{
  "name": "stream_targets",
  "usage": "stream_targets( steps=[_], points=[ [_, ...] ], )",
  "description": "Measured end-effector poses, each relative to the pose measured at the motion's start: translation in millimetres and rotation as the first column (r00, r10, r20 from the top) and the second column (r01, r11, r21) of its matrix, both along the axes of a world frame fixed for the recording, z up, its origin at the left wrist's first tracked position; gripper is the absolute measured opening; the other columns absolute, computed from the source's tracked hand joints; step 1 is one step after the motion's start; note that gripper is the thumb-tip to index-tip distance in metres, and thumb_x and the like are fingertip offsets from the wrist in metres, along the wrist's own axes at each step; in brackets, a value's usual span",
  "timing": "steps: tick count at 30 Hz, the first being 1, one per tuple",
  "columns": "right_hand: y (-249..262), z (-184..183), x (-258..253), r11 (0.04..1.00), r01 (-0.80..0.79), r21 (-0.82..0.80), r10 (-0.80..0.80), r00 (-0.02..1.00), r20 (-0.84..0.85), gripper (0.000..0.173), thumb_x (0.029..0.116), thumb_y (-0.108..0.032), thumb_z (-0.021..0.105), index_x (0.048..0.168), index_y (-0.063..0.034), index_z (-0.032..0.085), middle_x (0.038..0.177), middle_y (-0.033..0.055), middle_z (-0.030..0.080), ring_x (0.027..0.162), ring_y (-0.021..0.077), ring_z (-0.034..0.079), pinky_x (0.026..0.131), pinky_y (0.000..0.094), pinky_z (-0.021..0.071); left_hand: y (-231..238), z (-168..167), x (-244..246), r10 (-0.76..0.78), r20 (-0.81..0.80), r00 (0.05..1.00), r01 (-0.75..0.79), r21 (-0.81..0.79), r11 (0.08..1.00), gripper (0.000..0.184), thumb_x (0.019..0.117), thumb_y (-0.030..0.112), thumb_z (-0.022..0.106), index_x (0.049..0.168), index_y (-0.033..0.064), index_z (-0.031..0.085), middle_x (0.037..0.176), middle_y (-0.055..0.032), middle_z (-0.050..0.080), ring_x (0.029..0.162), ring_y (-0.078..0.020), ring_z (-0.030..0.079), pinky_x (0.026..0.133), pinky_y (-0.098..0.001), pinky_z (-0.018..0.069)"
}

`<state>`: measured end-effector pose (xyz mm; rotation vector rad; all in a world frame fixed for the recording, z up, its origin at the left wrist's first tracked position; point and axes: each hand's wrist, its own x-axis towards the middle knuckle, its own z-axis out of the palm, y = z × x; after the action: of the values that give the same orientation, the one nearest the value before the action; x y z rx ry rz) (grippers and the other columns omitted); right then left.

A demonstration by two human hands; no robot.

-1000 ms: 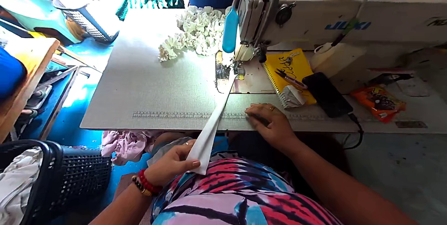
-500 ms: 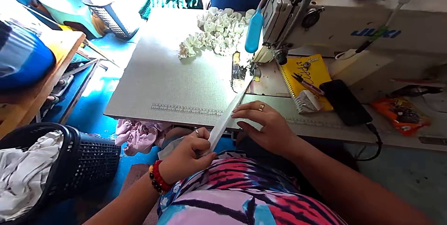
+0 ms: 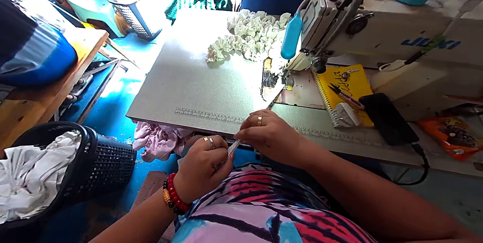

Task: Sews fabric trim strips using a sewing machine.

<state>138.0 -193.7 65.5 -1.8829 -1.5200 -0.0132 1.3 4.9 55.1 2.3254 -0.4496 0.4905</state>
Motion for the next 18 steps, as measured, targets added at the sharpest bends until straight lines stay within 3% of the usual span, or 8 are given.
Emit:
stream_targets(
  steps=[4, 8, 10, 11, 13, 16, 18],
  points=[
    [-8, 3, -9, 1.000, 0.027, 0.013, -0.028, 0.995, 0.097, 0.020, 0.1017, -0.015, 0.058, 0.099, -0.0137, 0.078, 0.095, 0.0018, 0.074, 0.092, 0.0168, 0.069, 0.091, 0.0406, 0.0521, -8, 6, 5, -0.052, 0.072, 0.996, 0.050, 0.026, 0.998, 0.032, 0.0965, 0.014, 0.056, 0.065, 0.0080, 0.054, 0.079, -0.0078, 0.061, 0.079, -0.0147, 0.058, 0.071, -0.0254, 0.0460],
    [-37, 6, -38, 0.987, 0.160, 0.002, -0.152, 0.930, 0.335, 0.019, 0.0981, -0.004, 0.056, 0.095, -0.0088, 0.074, 0.092, 0.0081, 0.076, 0.088, 0.0249, 0.074, 0.082, 0.0436, 0.0597, -19, 17, 14, -0.294, 0.153, 0.944, 0.254, 0.234, 0.938, 0.025, 0.0966, 0.016, 0.057, 0.072, 0.0131, 0.059, 0.084, -0.0044, 0.062, 0.087, -0.0197, 0.060, 0.083, -0.0322, 0.0471],
    [-58, -6, -50, 0.977, 0.214, 0.011, -0.204, 0.912, 0.355, 0.021, 0.0994, -0.005, 0.054, 0.093, -0.0087, 0.073, 0.091, 0.0081, 0.077, 0.091, 0.0229, 0.076, 0.082, 0.0384, 0.0621, -25, 15, 28, -0.351, 0.052, 0.935, 0.342, 0.133, 0.930, 0.025, 0.1007, 0.028, 0.058, 0.082, 0.0120, 0.063, 0.091, -0.0050, 0.066, 0.094, -0.0193, 0.062, 0.086, -0.0330, 0.0484],
    [-68, -19, -54, 0.972, 0.233, 0.026, -0.229, 0.919, 0.320, 0.021, 0.1000, -0.007, 0.054, 0.093, -0.0097, 0.074, 0.093, 0.0076, 0.078, 0.093, 0.0213, 0.077, 0.083, 0.0357, 0.0620, -26, 10, 40, -0.330, -0.031, 0.943, 0.331, 0.036, 0.943, 0.026, 0.1002, 0.033, 0.059, 0.092, 0.0095, 0.067, 0.096, -0.0066, 0.069, 0.098, -0.0190, 0.064, 0.087, -0.0343, 0.0510],
    [-85, -44, -60, 0.962, 0.266, 0.062, -0.273, 0.938, 0.215, 0.021, 0.1005, -0.009, 0.055, 0.095, -0.0111, 0.075, 0.097, 0.0074, 0.079, 0.097, 0.0189, 0.076, 0.086, 0.0320, 0.0609, -30, -3, 80, -0.221, -0.204, 0.954, 0.217, -0.042, 0.975, 0.029, 0.1004, 0.028, 0.059, 0.112, 0.0046, 0.071, 0.110, -0.0108, 0.072, 0.106, -0.0217, 0.068, 0.093, -0.0413, 0.0546],
    [-96, -54, -60, 0.959, 0.268, 0.094, -0.276, 0.957, 0.089, 0.021, 0.1010, -0.008, 0.055, 0.095, -0.0100, 0.075, 0.099, 0.0079, 0.079, 0.099, 0.0162, 0.076, 0.089, 0.0284, 0.0597, -42, -22, 161, -0.046, -0.327, 0.944, 0.073, 0.069, 0.995, 0.033, 0.1001, 0.015, 0.056, 0.130, 0.0040, 0.067, 0.132, -0.0162, 0.065, 0.125, -0.0335, 0.059, 0.106, -0.0555, 0.0453],
    [-96, -52, -54, 0.968, 0.236, 0.086, -0.243, 0.966, 0.086, 0.021, 0.1004, -0.006, 0.055, 0.094, -0.0099, 0.075, 0.099, 0.0076, 0.079, 0.099, 0.0159, 0.075, 0.088, 0.0283, 0.0597, -50, -31, 212, 0.017, -0.364, 0.931, 0.037, 0.143, 0.989, 0.043, 0.0985, 0.014, 0.053, 0.140, 0.0078, 0.062, 0.146, -0.0135, 0.058, 0.138, -0.0357, 0.050, 0.110, -0.0623, 0.0382]
  ],
)
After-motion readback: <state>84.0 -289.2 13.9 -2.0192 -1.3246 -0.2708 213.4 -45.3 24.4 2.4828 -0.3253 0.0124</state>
